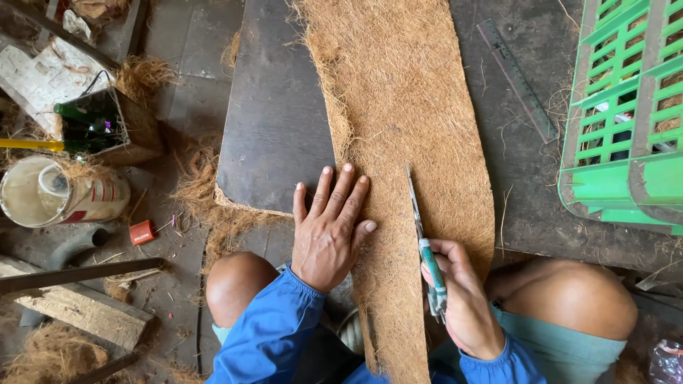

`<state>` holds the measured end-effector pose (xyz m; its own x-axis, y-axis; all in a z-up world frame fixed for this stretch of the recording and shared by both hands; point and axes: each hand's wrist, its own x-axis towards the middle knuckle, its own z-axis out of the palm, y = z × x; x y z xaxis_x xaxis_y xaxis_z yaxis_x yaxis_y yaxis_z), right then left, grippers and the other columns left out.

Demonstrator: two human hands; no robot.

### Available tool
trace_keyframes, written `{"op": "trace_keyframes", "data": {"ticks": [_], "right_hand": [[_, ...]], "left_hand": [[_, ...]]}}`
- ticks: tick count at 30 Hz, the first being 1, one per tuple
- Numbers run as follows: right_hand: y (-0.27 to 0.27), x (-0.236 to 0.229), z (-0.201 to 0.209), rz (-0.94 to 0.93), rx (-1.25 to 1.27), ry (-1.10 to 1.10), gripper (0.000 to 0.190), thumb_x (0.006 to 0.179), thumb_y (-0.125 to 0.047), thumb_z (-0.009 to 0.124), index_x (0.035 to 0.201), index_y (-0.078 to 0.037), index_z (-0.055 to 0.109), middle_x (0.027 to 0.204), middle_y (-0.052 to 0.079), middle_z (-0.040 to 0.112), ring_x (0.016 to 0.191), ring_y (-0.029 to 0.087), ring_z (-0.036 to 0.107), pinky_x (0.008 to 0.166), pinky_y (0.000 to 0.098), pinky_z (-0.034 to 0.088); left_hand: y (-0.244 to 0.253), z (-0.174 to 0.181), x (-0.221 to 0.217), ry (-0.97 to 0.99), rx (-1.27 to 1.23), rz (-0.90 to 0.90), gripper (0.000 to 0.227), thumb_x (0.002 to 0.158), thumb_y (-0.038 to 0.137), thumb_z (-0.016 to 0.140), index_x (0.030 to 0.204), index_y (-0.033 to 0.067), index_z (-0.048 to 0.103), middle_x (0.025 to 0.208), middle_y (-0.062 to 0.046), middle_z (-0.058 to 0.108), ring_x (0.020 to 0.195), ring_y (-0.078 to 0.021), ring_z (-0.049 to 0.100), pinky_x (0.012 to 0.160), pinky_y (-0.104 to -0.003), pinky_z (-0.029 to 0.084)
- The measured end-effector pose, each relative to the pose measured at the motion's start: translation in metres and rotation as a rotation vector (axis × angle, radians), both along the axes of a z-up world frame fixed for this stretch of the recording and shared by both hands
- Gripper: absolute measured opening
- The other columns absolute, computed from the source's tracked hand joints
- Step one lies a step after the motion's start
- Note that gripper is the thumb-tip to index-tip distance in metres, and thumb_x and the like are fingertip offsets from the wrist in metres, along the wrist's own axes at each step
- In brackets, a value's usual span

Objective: The person measures a rectangular piece of coco fiber matting with a ruler and then uses shears to cut a strip from the mat. The person holds the mat steady with one hand while cutting with the other.

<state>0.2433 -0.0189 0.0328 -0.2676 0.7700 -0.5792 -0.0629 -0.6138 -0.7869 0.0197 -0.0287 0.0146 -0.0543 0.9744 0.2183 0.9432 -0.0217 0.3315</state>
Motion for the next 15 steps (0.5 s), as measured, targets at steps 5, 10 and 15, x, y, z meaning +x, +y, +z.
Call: {"op": "trace_keyframes", "data": {"ticks": [5, 10, 15], "right_hand": [[0.004, -0.007, 0.009, -0.015, -0.021, -0.009, 0.048, 0.087, -0.024, 0.06, 0.127, 0.001, 0.052, 0.107, 0.018, 0.068, 0.09, 0.019, 0.061, 0.076, 0.0305, 0.049], [0.001, -0.003, 0.0, -0.034, 0.002, -0.017, 0.043, 0.09, -0.019, 0.058, 0.127, 0.002, 0.053, 0.11, 0.019, 0.067, 0.094, 0.018, 0.06, 0.08, 0.0302, 0.049], [-0.004, 0.001, -0.011, -0.017, 0.016, -0.028, 0.044, 0.087, -0.022, 0.064, 0.125, -0.001, 0.053, 0.082, 0.009, 0.054, 0.047, 0.012, 0.049, 0.036, 0.0253, 0.043]], "left_hand": [[-0.001, -0.002, -0.001, 0.0, 0.002, 0.0, 0.06, 0.102, 0.052, 0.039, 0.152, 0.0191, 0.04, 0.161, -0.006, 0.035, 0.149, -0.0328, 0.032, 0.115, -0.06, 0.021], [0.0, -0.001, -0.001, 0.0, 0.007, -0.008, 0.059, 0.103, 0.051, 0.039, 0.152, 0.0185, 0.04, 0.161, -0.006, 0.035, 0.149, -0.0328, 0.031, 0.116, -0.06, 0.02], [0.0, 0.0, 0.001, -0.037, 0.022, 0.006, 0.057, 0.101, 0.047, 0.046, 0.149, 0.0161, 0.044, 0.16, -0.009, 0.036, 0.148, -0.0345, 0.032, 0.114, -0.064, 0.019]]}}
